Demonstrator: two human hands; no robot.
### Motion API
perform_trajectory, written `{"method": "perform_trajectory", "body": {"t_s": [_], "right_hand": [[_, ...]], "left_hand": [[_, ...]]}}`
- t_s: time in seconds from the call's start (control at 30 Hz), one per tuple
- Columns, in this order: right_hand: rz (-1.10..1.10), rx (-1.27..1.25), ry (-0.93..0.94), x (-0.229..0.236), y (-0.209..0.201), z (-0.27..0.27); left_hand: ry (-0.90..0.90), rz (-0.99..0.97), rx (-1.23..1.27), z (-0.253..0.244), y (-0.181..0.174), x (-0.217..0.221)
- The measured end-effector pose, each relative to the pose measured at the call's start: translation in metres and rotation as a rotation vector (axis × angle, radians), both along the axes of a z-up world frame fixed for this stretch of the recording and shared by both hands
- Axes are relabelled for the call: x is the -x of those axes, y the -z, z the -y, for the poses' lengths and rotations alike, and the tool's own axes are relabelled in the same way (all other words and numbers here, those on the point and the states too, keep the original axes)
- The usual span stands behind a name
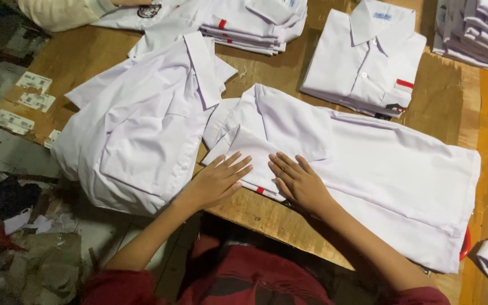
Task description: Buttoning the top buttons of white school shirts and folding them neatly on a wooden table.
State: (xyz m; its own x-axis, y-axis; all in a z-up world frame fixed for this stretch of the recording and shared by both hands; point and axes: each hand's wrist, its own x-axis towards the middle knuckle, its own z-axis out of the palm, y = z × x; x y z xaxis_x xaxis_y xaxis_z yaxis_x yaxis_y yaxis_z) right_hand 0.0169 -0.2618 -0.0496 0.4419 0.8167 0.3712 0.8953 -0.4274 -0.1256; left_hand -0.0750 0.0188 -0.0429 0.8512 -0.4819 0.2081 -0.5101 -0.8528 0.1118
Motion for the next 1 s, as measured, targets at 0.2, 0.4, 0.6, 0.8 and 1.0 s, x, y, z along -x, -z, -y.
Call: {"method": "perform_trajectory", "body": {"t_s": [0.2, 0.4, 0.6, 0.8, 1.0], "right_hand": [[0.027, -0.063, -0.003, -0.003, 0.002, -0.003], [0.035, -0.117, 0.014, -0.01, -0.006, -0.013], [-0.005, -0.143, -0.03, -0.018, -0.016, -0.062], [0.036, 0.027, -0.067, -0.004, -0.01, -0.084], [0.004, -0.018, -0.077, -0.004, -0.011, -0.084]], "left_hand": [[-0.087, 0.118, 0.155, -0.022, 0.021, 0.007], [-0.294, 0.2, 0.317, -0.014, -0.008, -0.001], [-0.572, 0.112, 0.545, -0.016, -0.019, 0.005], [-0.673, 0.058, 0.614, -0.018, -0.014, 0.007], [-0.715, -0.001, 0.474, -0.028, 0.007, 0.004]]}}
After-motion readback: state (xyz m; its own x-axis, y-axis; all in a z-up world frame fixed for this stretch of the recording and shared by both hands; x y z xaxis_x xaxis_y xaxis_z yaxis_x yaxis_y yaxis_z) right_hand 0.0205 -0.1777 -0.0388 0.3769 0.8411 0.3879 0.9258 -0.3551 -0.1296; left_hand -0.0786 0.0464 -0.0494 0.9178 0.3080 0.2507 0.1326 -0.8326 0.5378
